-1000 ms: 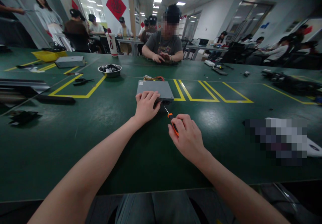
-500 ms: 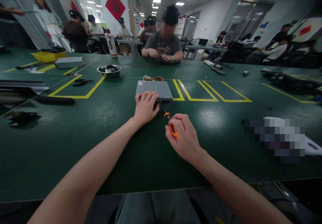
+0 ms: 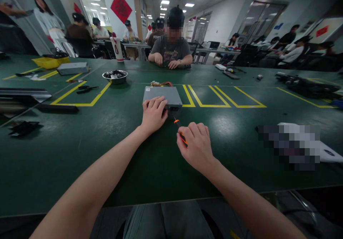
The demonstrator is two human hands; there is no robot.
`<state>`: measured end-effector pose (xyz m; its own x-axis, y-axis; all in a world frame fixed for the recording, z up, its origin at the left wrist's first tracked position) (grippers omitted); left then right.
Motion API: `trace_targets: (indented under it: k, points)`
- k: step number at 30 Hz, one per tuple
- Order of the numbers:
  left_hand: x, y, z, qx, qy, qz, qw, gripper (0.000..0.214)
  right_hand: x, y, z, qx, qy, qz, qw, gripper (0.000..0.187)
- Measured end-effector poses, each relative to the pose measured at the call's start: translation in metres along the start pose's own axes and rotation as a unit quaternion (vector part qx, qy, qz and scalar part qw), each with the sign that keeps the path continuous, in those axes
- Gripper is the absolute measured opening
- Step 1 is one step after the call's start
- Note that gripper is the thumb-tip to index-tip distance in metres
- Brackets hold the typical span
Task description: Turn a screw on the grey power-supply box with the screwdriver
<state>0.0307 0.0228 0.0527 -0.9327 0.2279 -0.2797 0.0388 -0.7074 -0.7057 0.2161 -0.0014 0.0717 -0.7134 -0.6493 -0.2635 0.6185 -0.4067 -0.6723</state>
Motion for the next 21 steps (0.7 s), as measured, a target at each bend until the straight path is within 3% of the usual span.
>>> trace_targets:
  k: [5,14,21]
  points:
    - [-0.0011,0.0003,0.0018,0.001,-0.005,-0.004,1.000,0.029,-0.0009,0.0009,-0.0004,0.022,-0.066,-0.022,0.997,0.030]
    - [0.0001,0.0001,0.0012,0.010,0.007,0.008,1.000,0.031,0.0004,0.0058,-0.0065,0.041,-0.139,-0.023,0.989,0.009]
    - [0.0013,0.0003,0.0000,0.004,-0.001,-0.002,1.000,0.030,-0.0010,0.0016,-0.0026,0.019,-0.143,-0.013,0.989,0.012]
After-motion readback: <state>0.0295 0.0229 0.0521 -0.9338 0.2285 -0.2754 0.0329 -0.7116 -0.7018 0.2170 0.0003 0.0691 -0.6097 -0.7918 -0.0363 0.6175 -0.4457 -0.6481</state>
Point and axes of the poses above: each hand's wrist, its own y-axis away from the middle knuckle, its own z-axis out of the back of the hand, x = y × z, the point moved 1 cm from there along -y, towards the middle knuckle, and after that the axes turned 15 degrees about y, right-handed, at the moved point
